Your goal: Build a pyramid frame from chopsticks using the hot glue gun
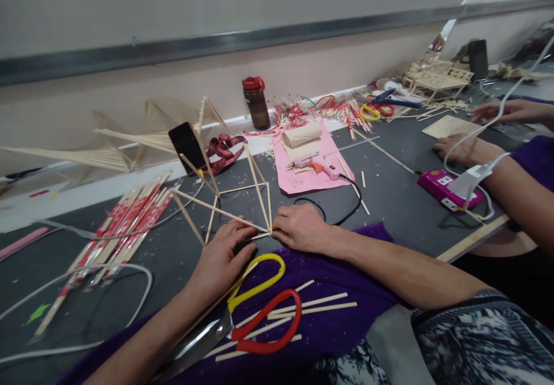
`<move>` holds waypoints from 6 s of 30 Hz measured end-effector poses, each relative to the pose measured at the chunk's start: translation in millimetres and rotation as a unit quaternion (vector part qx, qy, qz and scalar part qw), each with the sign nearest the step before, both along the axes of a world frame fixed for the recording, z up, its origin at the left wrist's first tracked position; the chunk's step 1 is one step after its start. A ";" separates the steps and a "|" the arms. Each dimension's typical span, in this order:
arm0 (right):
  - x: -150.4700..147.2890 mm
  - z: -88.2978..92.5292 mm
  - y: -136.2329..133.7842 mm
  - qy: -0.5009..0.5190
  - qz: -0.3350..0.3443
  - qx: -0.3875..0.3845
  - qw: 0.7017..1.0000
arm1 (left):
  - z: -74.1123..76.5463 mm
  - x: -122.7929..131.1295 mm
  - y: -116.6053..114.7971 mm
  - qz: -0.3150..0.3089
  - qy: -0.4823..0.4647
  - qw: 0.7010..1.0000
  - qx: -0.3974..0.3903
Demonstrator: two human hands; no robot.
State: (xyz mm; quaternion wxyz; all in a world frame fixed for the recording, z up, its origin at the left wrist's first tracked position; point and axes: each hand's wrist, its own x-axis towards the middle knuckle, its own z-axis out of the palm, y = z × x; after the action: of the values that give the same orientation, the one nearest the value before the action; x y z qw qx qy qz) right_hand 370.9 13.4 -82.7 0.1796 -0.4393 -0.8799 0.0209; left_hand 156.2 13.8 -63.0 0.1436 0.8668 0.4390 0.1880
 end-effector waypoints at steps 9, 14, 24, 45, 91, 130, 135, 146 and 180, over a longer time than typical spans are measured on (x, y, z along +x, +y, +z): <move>1.0 2.9 0.7 0.027 0.000 -0.017 0.999 | 5.9 -3.6 -1.3 -0.010 0.034 0.999 0.001; 1.9 9.7 8.1 0.111 -0.018 -0.070 0.991 | 23.9 -3.7 -9.0 -0.062 0.095 0.976 0.186; 6.0 13.2 7.9 0.115 -0.017 -0.088 0.989 | 34.4 6.2 -11.2 -0.050 0.185 0.964 0.185; 1.9 15.1 11.0 0.134 -0.047 -0.078 0.987 | 12.3 -2.7 19.8 0.149 -0.200 0.927 -0.279; 4.3 15.9 5.4 0.017 -0.038 -0.110 0.993 | 14.5 26.5 9.5 0.169 -0.328 0.803 -0.468; -0.2 14.8 3.7 -0.002 -0.040 -0.097 0.994 | 2.9 28.2 10.1 0.158 -0.338 0.808 -0.457; -0.2 14.9 3.1 -0.001 -0.041 -0.094 0.995 | 3.9 29.2 9.4 0.162 -0.339 0.809 -0.452; -5.3 16.0 12.5 0.157 -0.079 -0.136 0.975 | 2.3 30.1 7.4 0.150 -0.342 0.813 -0.447; -12.8 12.4 22.8 0.117 -0.081 -0.157 0.977 | -0.5 29.7 6.5 0.148 -0.330 0.831 -0.423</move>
State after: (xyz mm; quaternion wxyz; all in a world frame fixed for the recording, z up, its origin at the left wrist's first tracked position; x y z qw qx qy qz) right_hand 358.0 36.2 -70.3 0.2118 -0.5260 -0.8002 0.1954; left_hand 185.9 20.3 -63.5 0.6031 0.5322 0.5255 0.2774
